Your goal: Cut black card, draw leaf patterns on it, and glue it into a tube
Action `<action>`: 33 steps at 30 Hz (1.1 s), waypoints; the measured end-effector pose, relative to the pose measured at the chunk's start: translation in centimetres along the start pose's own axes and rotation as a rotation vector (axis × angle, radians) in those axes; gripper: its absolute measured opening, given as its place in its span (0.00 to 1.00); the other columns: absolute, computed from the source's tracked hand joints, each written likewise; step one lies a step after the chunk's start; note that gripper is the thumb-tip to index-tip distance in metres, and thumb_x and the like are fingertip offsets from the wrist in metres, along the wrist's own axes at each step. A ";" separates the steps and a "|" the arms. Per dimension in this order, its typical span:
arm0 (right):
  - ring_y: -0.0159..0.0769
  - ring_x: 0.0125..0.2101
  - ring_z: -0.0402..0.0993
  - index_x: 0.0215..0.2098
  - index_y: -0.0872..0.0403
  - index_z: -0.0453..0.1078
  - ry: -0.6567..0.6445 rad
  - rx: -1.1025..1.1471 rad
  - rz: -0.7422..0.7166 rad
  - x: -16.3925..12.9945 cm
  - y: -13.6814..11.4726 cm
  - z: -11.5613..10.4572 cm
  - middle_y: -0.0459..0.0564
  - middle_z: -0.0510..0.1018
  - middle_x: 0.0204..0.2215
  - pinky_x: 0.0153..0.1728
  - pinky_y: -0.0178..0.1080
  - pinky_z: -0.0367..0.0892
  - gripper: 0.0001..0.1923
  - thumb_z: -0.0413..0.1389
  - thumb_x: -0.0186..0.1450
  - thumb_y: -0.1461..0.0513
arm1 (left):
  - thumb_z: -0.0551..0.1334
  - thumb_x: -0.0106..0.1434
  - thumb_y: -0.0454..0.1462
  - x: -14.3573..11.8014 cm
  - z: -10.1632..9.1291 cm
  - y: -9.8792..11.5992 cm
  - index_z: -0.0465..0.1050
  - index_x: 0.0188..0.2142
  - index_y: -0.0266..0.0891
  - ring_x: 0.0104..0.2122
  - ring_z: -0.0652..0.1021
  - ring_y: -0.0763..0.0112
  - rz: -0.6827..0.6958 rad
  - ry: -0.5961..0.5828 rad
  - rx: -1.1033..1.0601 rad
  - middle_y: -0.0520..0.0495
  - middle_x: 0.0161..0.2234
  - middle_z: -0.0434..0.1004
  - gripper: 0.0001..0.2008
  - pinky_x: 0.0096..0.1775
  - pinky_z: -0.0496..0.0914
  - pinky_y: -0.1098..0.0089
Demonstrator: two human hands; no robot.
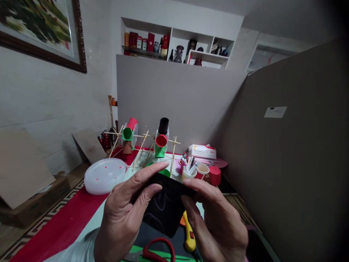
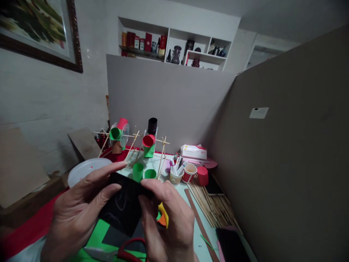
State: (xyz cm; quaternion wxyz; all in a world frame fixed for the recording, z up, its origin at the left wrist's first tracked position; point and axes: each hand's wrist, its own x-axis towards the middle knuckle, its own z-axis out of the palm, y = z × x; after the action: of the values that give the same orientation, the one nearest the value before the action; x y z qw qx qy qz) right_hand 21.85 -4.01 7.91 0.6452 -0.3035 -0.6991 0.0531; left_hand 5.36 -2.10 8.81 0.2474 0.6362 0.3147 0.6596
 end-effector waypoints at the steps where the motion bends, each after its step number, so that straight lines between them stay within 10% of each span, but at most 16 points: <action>1: 0.35 0.35 0.77 0.53 0.45 0.71 -0.012 -0.009 -0.005 0.0 0.1 0.0 0.47 0.81 0.38 0.30 0.35 0.72 0.22 0.56 0.65 0.73 | 0.66 0.64 0.39 0.0 0.0 -0.1 0.78 0.49 0.67 0.44 0.82 0.68 0.003 -0.010 0.005 0.63 0.47 0.84 0.17 0.48 0.73 0.75; 16: 0.32 0.29 0.75 0.46 0.50 0.73 -0.024 -0.111 -0.016 0.4 1.5 0.6 0.47 0.80 0.33 0.30 0.33 0.73 0.15 0.56 0.65 0.72 | 0.65 0.62 0.41 1.6 -0.2 -1.6 0.83 0.34 0.55 0.31 0.82 0.66 0.029 0.001 0.120 0.55 0.31 0.85 0.06 0.35 0.73 0.75; 26: 0.29 0.27 0.71 0.52 0.51 0.67 -0.361 0.021 0.245 1.4 1.3 -0.7 0.42 0.75 0.30 0.29 0.30 0.68 0.16 0.53 0.67 0.69 | 0.66 0.61 0.39 3.5 -1.3 -1.9 0.83 0.33 0.56 0.28 0.82 0.68 0.207 -0.386 0.214 0.55 0.28 0.84 0.06 0.32 0.73 0.77; 33: 0.31 0.30 0.73 0.49 0.52 0.69 -0.260 0.049 0.287 1.6 1.1 -0.6 0.43 0.76 0.30 0.34 0.32 0.69 0.14 0.58 0.65 0.63 | 0.67 0.60 0.40 2.8 -1.2 -1.4 0.80 0.30 0.53 0.29 0.82 0.68 0.199 -0.176 0.251 0.55 0.28 0.83 0.03 0.33 0.72 0.78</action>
State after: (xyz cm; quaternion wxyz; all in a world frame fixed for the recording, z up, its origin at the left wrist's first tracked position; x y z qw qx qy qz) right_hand 22.84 -2.55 8.86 0.5425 -0.3749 -0.7245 0.2005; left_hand 3.89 0.79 9.69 0.1263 0.7453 0.3071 0.5782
